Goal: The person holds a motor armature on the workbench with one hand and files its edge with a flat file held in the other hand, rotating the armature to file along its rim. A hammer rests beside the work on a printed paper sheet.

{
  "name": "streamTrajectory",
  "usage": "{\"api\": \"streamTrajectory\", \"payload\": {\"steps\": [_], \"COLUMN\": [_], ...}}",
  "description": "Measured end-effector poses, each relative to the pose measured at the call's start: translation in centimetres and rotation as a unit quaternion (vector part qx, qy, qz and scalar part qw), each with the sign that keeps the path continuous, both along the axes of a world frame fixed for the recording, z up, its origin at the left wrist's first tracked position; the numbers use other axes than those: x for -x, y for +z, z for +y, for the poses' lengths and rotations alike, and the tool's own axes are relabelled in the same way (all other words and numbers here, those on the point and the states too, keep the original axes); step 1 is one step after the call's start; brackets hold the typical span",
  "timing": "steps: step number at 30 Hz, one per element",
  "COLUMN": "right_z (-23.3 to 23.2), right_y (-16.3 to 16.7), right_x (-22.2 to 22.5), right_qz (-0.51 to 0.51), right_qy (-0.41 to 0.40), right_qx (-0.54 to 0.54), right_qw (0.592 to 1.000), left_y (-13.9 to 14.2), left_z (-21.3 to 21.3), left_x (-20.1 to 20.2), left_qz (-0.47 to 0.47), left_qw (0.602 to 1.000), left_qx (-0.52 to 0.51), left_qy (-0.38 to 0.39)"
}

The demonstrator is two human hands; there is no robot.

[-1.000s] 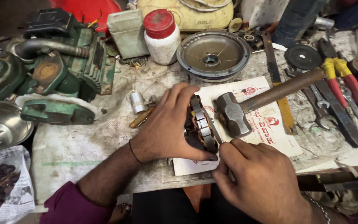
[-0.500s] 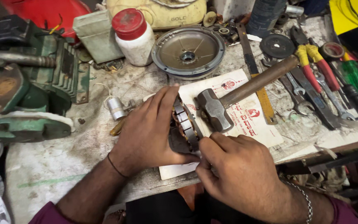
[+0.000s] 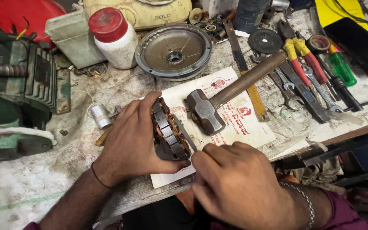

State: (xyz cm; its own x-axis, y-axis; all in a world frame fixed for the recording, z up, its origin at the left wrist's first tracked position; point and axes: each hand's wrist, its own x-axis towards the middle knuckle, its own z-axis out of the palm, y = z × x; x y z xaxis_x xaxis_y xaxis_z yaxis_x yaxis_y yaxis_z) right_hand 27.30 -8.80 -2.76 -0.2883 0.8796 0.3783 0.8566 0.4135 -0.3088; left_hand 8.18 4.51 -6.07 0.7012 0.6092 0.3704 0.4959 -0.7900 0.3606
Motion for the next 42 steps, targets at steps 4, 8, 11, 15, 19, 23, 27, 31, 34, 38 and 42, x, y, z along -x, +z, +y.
{"api": "streamTrajectory", "payload": {"steps": [4,8,11,15,19,23,27,31,34,38,42], "right_z": [0.1,-0.2,-0.4,-0.3,-0.1,-0.4,-0.1,0.1,-0.2,-0.7,-0.9], "right_y": [0.3,-0.5,-0.9,-0.9,-1.3,-1.8,-1.2,-0.2,-0.4,-1.3,-0.8], "right_x": [0.0,-0.4,-0.4,0.5,1.6,2.3,2.9,3.3,3.1,2.7,2.7], "right_qz": [-0.008,0.002,-0.008,-0.024,-0.028,-0.049,-0.052,-0.055,-0.050,-0.036,-0.036], "right_qy": [-0.009,0.004,-0.009,-0.023,-0.020,-0.026,-0.039,-0.041,-0.040,-0.044,-0.041], "right_qx": [0.009,-0.003,0.017,0.008,0.000,-0.012,-0.011,-0.010,-0.015,-0.033,-0.009], "right_qw": [1.000,1.000,1.000,0.999,0.999,0.998,0.998,0.998,0.998,0.998,0.999], "left_y": [0.0,0.1,0.2,0.5,0.5,0.3,0.2,0.4,0.6,1.1,1.3], "left_z": [0.2,0.2,0.1,0.0,0.1,0.3,0.3,0.1,-0.1,-0.4,-0.9], "left_x": [-0.2,-0.4,-0.2,0.9,2.1,2.8,2.9,2.8,2.7,2.9,3.1], "left_qz": [-0.006,0.010,0.010,-0.002,-0.026,-0.011,-0.017,-0.013,-0.021,-0.024,-0.055], "left_qw": [1.000,0.998,0.999,0.998,0.997,0.996,0.998,0.998,0.998,0.994,0.998], "left_qx": [0.009,0.059,0.045,0.067,0.074,0.084,0.051,0.054,0.057,0.104,0.008], "left_qy": [-0.005,0.003,-0.002,-0.006,-0.024,-0.023,-0.028,-0.025,-0.028,-0.020,-0.032]}}
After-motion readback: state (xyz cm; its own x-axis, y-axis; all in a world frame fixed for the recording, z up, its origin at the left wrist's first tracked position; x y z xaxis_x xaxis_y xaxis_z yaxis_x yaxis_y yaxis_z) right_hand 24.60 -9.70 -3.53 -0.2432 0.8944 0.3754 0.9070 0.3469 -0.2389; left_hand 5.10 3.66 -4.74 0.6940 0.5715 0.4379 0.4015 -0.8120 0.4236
